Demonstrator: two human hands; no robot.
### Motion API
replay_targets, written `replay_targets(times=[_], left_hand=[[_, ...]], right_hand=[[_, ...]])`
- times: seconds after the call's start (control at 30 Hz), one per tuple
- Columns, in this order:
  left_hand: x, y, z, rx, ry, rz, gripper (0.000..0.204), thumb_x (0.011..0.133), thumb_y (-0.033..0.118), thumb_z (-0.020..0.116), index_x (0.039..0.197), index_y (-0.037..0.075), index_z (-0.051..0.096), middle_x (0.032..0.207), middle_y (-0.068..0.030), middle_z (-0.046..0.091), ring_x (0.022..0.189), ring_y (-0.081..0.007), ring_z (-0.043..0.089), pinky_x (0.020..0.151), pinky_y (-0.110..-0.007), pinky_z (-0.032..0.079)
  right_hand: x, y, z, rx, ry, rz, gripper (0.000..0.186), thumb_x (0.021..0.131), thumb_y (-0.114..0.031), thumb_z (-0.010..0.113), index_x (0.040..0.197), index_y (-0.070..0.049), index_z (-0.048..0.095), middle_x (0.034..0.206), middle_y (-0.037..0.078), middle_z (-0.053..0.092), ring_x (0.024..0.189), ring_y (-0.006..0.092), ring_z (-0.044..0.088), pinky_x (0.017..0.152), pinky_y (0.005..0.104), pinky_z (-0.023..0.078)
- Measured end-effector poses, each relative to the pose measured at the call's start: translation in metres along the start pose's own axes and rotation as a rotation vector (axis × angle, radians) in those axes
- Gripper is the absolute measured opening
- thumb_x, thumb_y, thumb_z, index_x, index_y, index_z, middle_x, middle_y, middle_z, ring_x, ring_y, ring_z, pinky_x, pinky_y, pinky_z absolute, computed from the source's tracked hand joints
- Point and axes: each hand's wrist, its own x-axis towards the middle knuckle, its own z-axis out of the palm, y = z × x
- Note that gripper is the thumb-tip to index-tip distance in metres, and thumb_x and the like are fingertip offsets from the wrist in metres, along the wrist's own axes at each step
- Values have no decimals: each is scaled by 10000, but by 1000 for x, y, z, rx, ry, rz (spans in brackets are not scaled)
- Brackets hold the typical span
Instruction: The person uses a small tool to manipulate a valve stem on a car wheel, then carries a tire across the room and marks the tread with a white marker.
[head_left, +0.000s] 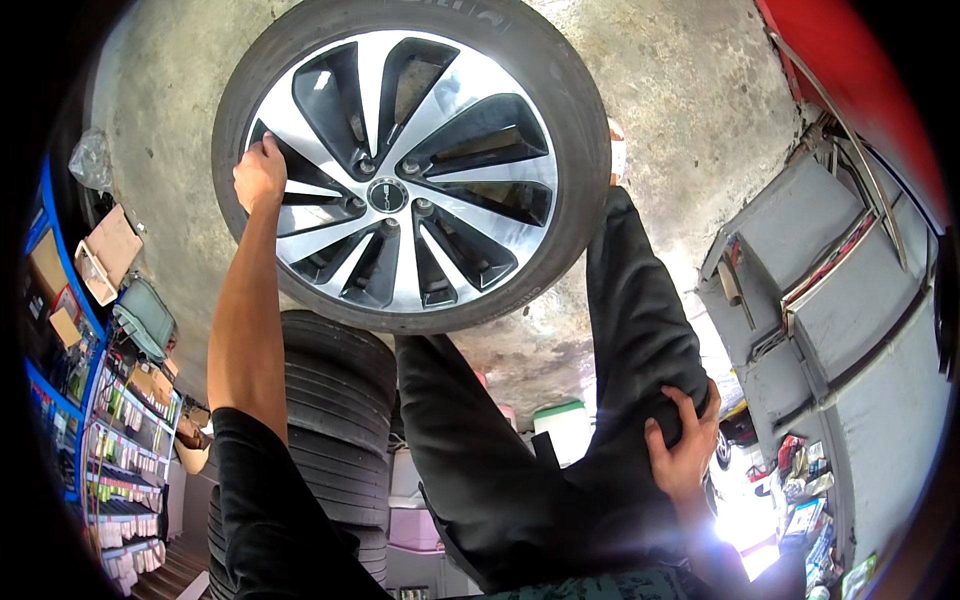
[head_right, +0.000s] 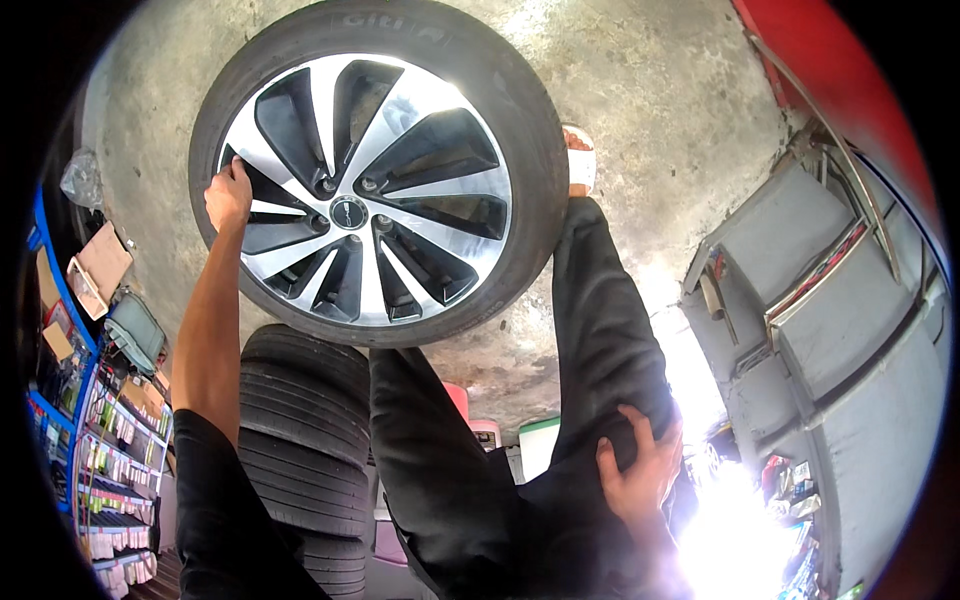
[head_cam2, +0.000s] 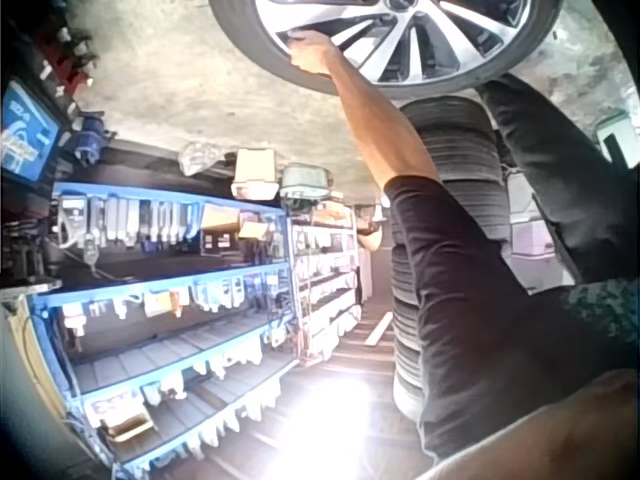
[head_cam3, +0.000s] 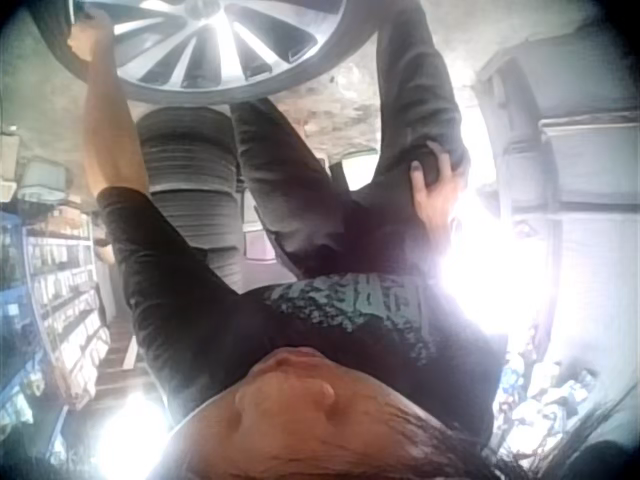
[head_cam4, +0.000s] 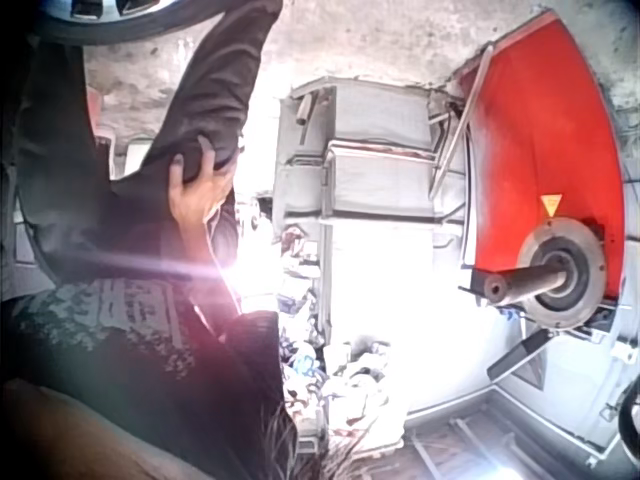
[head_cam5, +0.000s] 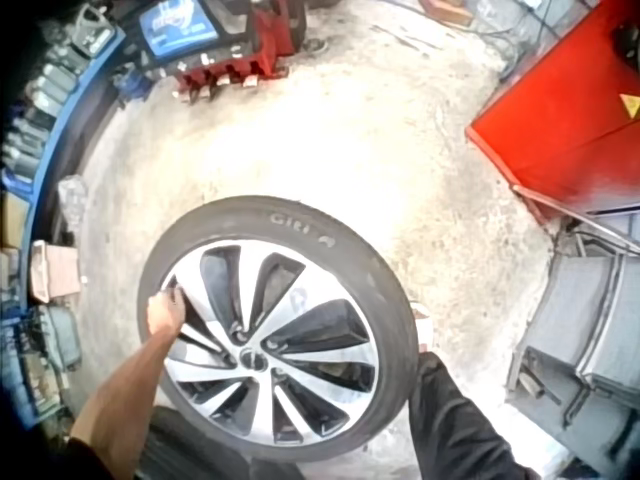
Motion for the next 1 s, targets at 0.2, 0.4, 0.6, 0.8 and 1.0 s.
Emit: replay_targets(times=[0.2, 0.4, 0.6, 0.8, 1.0], left_hand=[[-10, 1, -14, 12, 49, 214, 435, 1014, 489, 633, 1052, 68, 738, 1130, -208, 776, 1122, -440, 724, 953, -525, 583], [3, 1, -16, 140, -71, 117, 396, 994, 486, 666, 1143, 125, 729, 1141, -188, 779, 1092, -436, 739, 911, -530, 597], [1, -1, -26, 243, -106, 203, 449, 1030, 541, 581, 1203, 175, 775, 1187, -190, 778, 1150, -435, 729, 964, -536, 588], [2, 7, -28, 223, -124, 82, 452, 1022, 548, 594, 1185, 160, 760, 1191, -188, 776, 1150, -434, 728, 964, -542, 585], [9, -2, -31, 317, -194, 229, 547, 1032, 634, 510, 1283, 228, 778, 1276, -184, 757, 1211, -428, 709, 1008, -522, 570]], right_hand=[[-1, -2, 1, -15, 1, 1, 489, 820, -218, 755, 1300, -138, 701, 1538, 323, 433, 1394, 530, 480, 1152, 548, 408], [1, -2, 1, -16, -4, 2, 487, 826, -215, 758, 1304, -144, 702, 1538, 320, 435, 1392, 530, 482, 1153, 548, 409], [-1, 2, 3, -16, -28, 26, 511, 827, -280, 783, 1321, -191, 693, 1566, 322, 400, 1414, 526, 453, 1155, 570, 390], [1, 6, 5, 27, -22, 6, 514, 820, -288, 781, 1317, -191, 692, 1555, 320, 410, 1396, 524, 471, 1146, 570, 395], [1, 5, 4, 15, -16, 12, 499, 822, -275, 772, 1307, -184, 696, 1543, 310, 423, 1382, 523, 482, 1135, 565, 407]])
